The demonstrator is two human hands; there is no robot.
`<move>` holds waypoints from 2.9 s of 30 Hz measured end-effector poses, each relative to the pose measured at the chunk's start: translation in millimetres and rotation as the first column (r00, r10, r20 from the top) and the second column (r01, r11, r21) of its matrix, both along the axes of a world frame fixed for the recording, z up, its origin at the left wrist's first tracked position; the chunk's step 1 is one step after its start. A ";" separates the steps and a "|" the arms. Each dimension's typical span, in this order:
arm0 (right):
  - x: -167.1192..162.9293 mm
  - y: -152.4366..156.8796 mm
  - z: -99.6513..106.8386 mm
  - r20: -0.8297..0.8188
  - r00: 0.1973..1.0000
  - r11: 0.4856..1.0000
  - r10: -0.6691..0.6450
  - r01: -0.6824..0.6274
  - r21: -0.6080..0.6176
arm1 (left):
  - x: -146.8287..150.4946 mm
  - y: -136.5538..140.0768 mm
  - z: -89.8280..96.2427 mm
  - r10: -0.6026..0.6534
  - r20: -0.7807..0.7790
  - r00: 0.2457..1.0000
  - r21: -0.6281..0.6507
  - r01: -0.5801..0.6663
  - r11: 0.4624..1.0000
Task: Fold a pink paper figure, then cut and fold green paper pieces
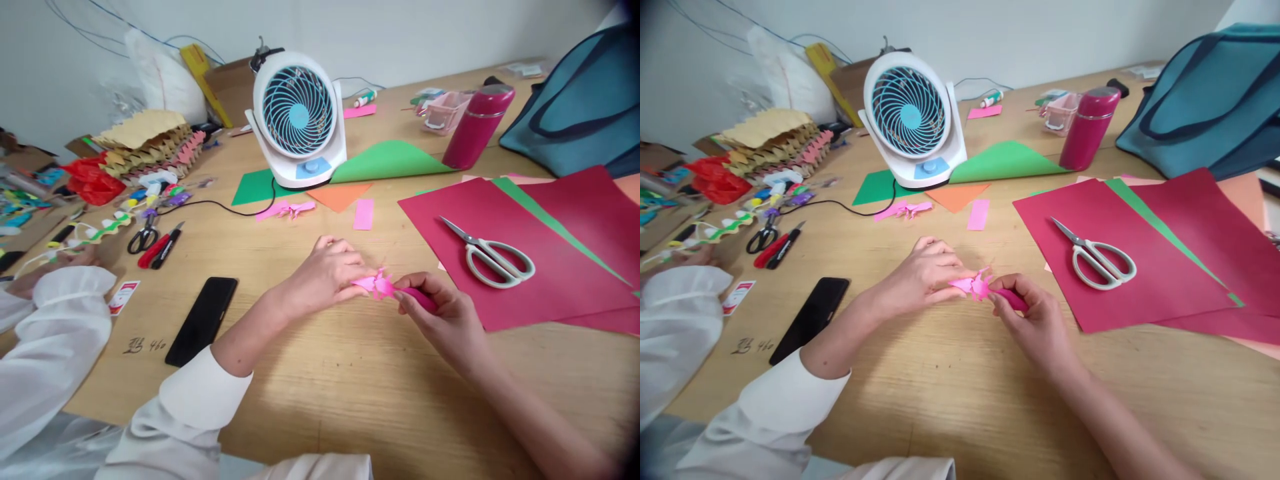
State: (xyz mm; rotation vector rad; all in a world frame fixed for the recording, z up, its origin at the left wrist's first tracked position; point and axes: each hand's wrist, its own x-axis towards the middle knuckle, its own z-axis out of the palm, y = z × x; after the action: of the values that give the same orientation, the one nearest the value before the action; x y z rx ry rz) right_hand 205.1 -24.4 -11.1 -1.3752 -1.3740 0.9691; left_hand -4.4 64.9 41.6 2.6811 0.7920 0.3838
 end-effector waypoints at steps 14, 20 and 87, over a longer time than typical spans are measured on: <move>1.4 -0.7 -0.1 0.043 0.999 1.000 0.031 -0.031 -0.001 | -2.9 -4.5 -4.4 0.024 0.053 0.998 0.101 -0.029 0.994; 0.3 -0.2 0.0 0.029 0.999 0.999 0.041 -0.041 0.005 | -4.0 -5.6 -6.7 0.017 0.051 0.999 0.097 -0.022 0.995; -6.0 -7.8 6.4 0.310 0.950 0.964 0.034 -0.114 0.242 | 8.9 -30.8 -12.1 -0.018 0.210 0.978 0.121 -0.008 0.993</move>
State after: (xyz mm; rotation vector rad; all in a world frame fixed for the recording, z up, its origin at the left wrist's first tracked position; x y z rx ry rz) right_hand 199.1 -32.2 -4.8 -1.3174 -1.7275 0.6134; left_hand 4.5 34.2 29.5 2.6922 0.7192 0.7230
